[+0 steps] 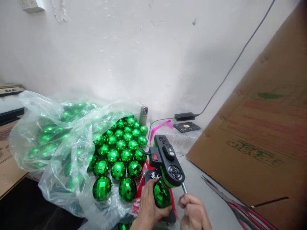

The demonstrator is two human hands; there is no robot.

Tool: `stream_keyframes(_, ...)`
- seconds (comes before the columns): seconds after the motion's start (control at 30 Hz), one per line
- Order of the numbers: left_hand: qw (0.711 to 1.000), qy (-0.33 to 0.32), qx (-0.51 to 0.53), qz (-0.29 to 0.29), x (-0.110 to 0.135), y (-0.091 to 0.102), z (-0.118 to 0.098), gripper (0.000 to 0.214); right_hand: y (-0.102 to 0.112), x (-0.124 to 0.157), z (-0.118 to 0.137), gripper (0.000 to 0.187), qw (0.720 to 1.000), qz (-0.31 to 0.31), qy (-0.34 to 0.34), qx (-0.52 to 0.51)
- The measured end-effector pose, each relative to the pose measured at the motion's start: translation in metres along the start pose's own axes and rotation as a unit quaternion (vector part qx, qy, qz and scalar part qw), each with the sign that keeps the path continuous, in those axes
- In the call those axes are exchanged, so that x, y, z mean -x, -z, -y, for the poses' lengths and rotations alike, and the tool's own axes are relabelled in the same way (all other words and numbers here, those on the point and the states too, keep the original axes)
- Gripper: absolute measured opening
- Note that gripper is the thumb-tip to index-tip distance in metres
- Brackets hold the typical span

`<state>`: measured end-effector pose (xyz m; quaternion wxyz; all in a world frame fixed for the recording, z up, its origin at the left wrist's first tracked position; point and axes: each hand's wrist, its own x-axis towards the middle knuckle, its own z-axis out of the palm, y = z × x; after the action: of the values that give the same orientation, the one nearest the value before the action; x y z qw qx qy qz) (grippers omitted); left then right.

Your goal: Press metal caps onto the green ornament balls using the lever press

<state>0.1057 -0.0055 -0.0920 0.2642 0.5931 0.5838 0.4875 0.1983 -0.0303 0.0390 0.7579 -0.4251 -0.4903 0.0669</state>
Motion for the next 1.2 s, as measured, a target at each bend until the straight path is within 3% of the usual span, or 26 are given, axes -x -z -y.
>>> stream_keyframes(0.1, 0.999, 0.023, 0.015, 0.024, -0.004, 0.009, -0.013, 0.092, 0.005, -0.007, 0.000, 0.051, 1.000, 0.025, 0.018, -0.006)
stream_keyframes(0.2, 0.997, 0.051, 0.034, 0.052, -0.006, 0.019, -0.021, 0.091, 0.005, -0.030, 0.017, 0.050, 0.998, 0.059, -0.007, -0.008)
stream_keyframes(0.27, 0.996, 0.067, 0.041, 0.046, 0.001, 0.023, -0.016, 0.096, 0.002, -0.050, 0.034, 0.046, 0.994, 0.101, -0.031, 0.008)
stream_keyframes(0.37, 0.998, 0.059, 0.025, 0.003, 0.035, 0.027, 0.006, 0.108, -0.006, -0.070, 0.055, 0.052, 0.993, 0.118, -0.020, 0.008)
stream_keyframes(0.47, 0.998, -0.036, -0.028, -0.032, 0.081, 0.038, 0.029, 0.104, -0.009, -0.073, 0.061, 0.053, 0.993, 0.115, -0.009, -0.001)
stream_keyframes(0.53, 0.989, -0.118, -0.081, -0.047, 0.099, 0.055, 0.034, 0.073, -0.006, -0.068, 0.058, 0.050, 0.993, 0.116, -0.004, -0.001)
stream_keyframes(0.6, 0.971, -0.185, -0.133, -0.066, 0.097, 0.078, 0.028, 0.046, -0.002, -0.063, 0.055, 0.046, 0.992, 0.124, 0.000, 0.007)
stream_keyframes(0.67, 0.953, -0.218, -0.190, -0.085, 0.076, 0.105, 0.018, 0.050, 0.001, -0.059, 0.051, 0.044, 0.991, 0.131, -0.001, 0.015)
stream_keyframes(0.77, 0.936, -0.147, -0.301, -0.109, 0.030, 0.134, 0.006, 0.057, 0.003, -0.058, 0.049, 0.043, 0.991, 0.133, -0.003, 0.016)
stream_keyframes(0.87, 0.952, -0.047, -0.292, -0.079, 0.001, 0.142, 0.000, 0.057, 0.003, -0.060, 0.051, 0.042, 0.990, 0.140, 0.003, 0.015)
stream_keyframes(0.97, 0.986, 0.067, -0.146, -0.047, -0.007, 0.132, -0.012, 0.069, 0.001, -0.064, 0.057, 0.041, 0.988, 0.156, 0.005, 0.021)
stream_keyframes(1.07, 0.983, 0.177, 0.036, -0.030, -0.007, 0.112, -0.029, 0.077, -0.003, -0.069, 0.064, 0.045, 0.989, 0.148, 0.002, 0.015)
stream_keyframes(1.2, 0.969, 0.204, 0.135, -0.029, -0.004, 0.080, -0.041, 0.077, -0.008, -0.074, 0.068, 0.044, 0.988, 0.151, -0.001, 0.010)
